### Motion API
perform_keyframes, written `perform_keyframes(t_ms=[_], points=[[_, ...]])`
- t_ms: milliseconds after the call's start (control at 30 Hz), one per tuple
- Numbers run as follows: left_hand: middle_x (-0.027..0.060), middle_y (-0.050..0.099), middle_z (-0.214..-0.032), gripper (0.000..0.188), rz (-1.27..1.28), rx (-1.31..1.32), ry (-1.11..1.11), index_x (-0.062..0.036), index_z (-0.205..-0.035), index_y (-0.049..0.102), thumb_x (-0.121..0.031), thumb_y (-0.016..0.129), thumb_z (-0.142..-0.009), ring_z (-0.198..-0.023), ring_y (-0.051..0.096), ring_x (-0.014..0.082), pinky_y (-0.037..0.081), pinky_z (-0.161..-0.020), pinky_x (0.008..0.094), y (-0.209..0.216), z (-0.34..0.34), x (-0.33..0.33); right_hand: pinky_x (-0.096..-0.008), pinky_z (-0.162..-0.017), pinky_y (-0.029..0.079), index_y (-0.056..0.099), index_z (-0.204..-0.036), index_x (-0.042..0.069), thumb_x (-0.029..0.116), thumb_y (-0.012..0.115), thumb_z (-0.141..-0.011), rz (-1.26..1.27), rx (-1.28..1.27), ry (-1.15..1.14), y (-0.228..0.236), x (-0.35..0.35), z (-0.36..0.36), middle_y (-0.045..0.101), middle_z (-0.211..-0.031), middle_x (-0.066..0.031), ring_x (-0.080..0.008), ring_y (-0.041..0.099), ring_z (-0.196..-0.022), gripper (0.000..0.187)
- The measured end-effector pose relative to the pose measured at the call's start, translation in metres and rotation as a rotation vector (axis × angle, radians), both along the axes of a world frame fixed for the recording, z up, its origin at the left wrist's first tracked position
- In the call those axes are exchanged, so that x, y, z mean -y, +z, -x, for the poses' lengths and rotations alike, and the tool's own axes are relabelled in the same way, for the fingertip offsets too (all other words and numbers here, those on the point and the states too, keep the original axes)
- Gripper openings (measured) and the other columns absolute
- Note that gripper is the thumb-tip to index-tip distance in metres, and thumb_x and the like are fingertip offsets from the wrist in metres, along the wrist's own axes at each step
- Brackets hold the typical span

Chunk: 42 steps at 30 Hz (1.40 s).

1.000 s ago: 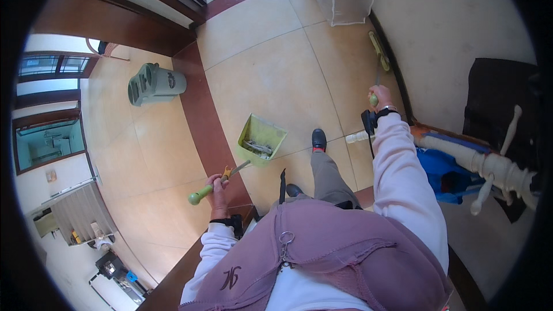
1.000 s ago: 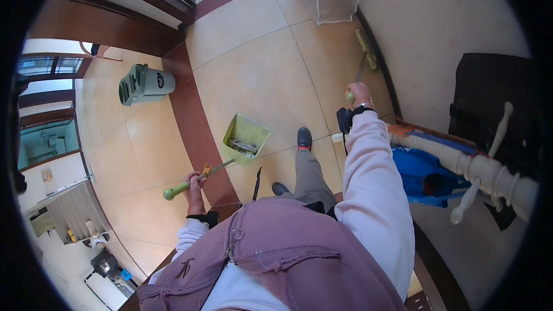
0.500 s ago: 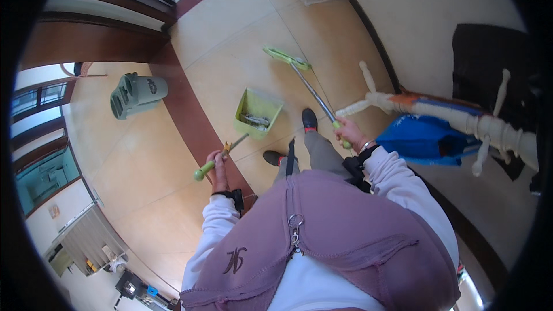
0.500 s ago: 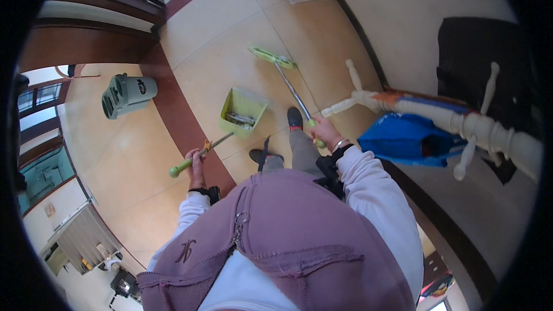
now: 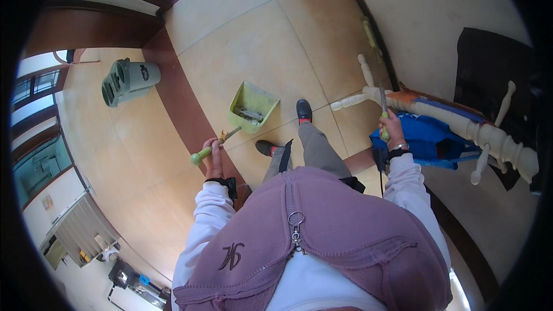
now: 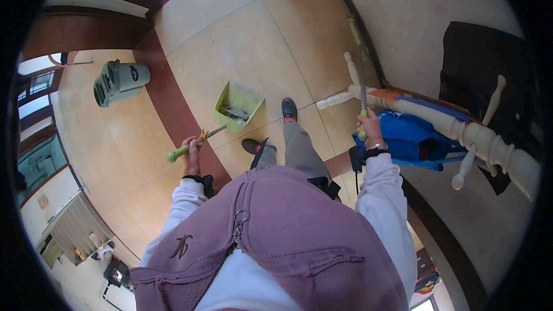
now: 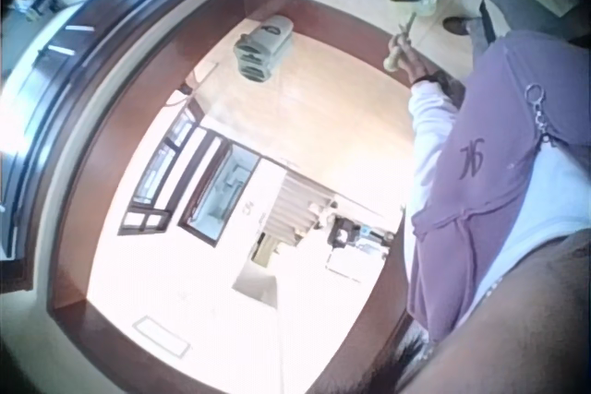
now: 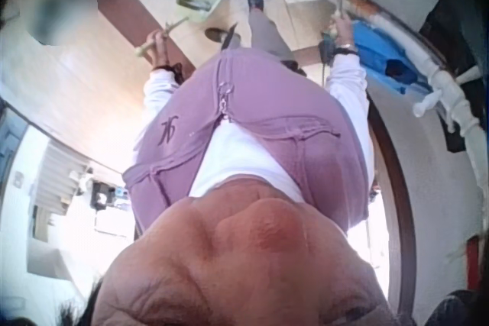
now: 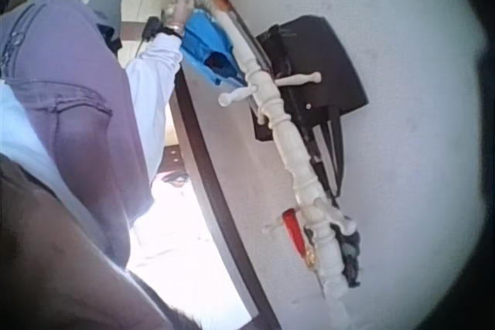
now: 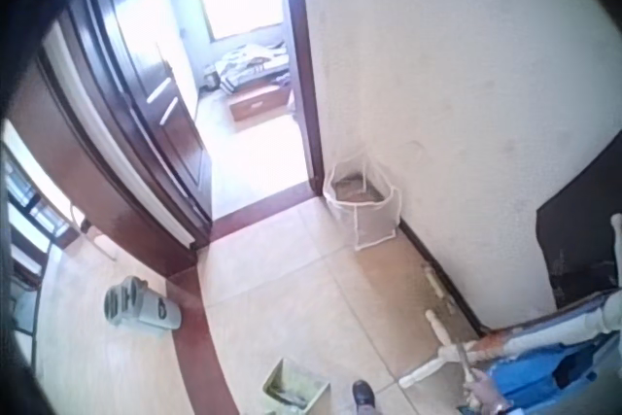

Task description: The person sweeps a tiled floor using a broom and dustpan, gathering debris into the dustpan and moving around the room. They briefly lift a small stool to sweep underneath it, then continue sweeping and emptying the dustpan into a plastic bag.

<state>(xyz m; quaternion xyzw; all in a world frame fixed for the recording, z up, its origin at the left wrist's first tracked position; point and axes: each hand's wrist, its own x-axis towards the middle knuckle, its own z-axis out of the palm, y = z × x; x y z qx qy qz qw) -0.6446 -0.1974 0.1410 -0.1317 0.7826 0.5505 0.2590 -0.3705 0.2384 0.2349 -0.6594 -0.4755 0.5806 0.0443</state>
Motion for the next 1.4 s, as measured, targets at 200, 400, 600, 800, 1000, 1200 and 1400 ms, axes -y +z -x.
perform_keyframes(t_ms=[200,400,600,800,1000,1200,1400], points=[[0.0042,0.054,-0.076,0.020,-0.007,0.070,-0.002,-0.0030,-0.090,0.053,-0.017,0.051,-0.076,-0.067,0.050,0.0106,0.041,-0.063,0.0218,-0.003,-0.006,-0.004,-0.0219,-0.036,0.036,0.047,-0.091,0.004,0.003,0.049,-0.072,0.146,-0.104,-0.102,-0.048,-0.040,0.017,0.046,-0.059,-0.0027,-0.0101,0.044,-0.043,0.019],[0.0046,0.053,-0.075,0.022,0.073,0.056,-0.015,-0.0027,-0.091,0.052,-0.018,0.051,-0.076,-0.067,0.050,0.0112,0.041,-0.063,0.0225,-0.001,-0.007,-0.002,-0.0244,-0.036,0.036,0.041,-0.114,0.004,0.001,0.047,-0.071,0.029,0.030,0.119,-0.057,0.004,0.019,0.046,-0.058,-0.0043,-0.0119,0.045,-0.043,0.044],[0.0054,0.053,-0.074,0.020,-0.025,-0.027,-0.019,-0.0040,-0.088,0.055,-0.018,0.052,-0.074,-0.066,0.050,0.0123,0.041,-0.062,0.0241,-0.005,-0.013,0.015,-0.0251,-0.033,0.034,0.045,-0.106,0.006,0.002,0.046,-0.070,0.149,0.059,0.299,-0.034,0.087,0.034,0.044,-0.051,-0.0031,-0.0121,0.043,-0.038,0.036],[0.0063,0.056,-0.077,0.022,0.029,-0.007,-0.027,-0.0019,-0.090,0.054,-0.019,0.052,-0.076,-0.070,0.053,0.0133,0.043,-0.063,0.0252,-0.022,-0.019,0.041,-0.0218,-0.034,0.034,0.034,-0.121,0.006,0.000,0.046,-0.071,0.386,-0.022,0.336,0.038,0.109,0.044,0.044,-0.053,-0.0030,-0.0103,0.042,-0.039,0.052],[0.0066,0.056,-0.076,0.021,0.048,-0.056,-0.018,-0.0041,-0.091,0.054,-0.019,0.052,-0.076,-0.069,0.054,0.0131,0.043,-0.064,0.0250,-0.027,-0.034,0.069,-0.0217,-0.034,0.034,0.039,-0.117,0.002,-0.002,0.045,-0.068,0.228,-0.065,0.558,0.036,0.097,0.095,0.046,-0.055,-0.0037,-0.0106,0.042,-0.038,0.050],[0.0062,0.057,-0.076,0.021,0.015,-0.046,0.180,-0.0024,-0.090,0.055,-0.017,0.052,-0.076,-0.069,0.055,0.0130,0.044,-0.063,0.0249,-0.014,-0.046,0.070,-0.0236,-0.034,0.034,0.046,-0.100,0.001,-0.002,0.043,-0.066,-0.073,-0.181,0.686,-0.062,0.062,0.233,0.044,-0.056,-0.0034,-0.0117,0.044,-0.040,0.034],[0.0078,0.057,-0.077,0.019,-0.041,0.055,0.421,0.0001,-0.089,0.056,-0.011,0.050,-0.075,-0.069,0.058,0.0141,0.046,-0.063,0.0230,0.020,-0.073,0.070,-0.0261,-0.037,0.038,0.046,-0.075,0.003,0.001,0.046,-0.066,-0.091,-0.184,0.754,-0.146,0.040,0.375,0.044,-0.053,-0.0037,-0.0128,0.044,-0.041,0.009]])
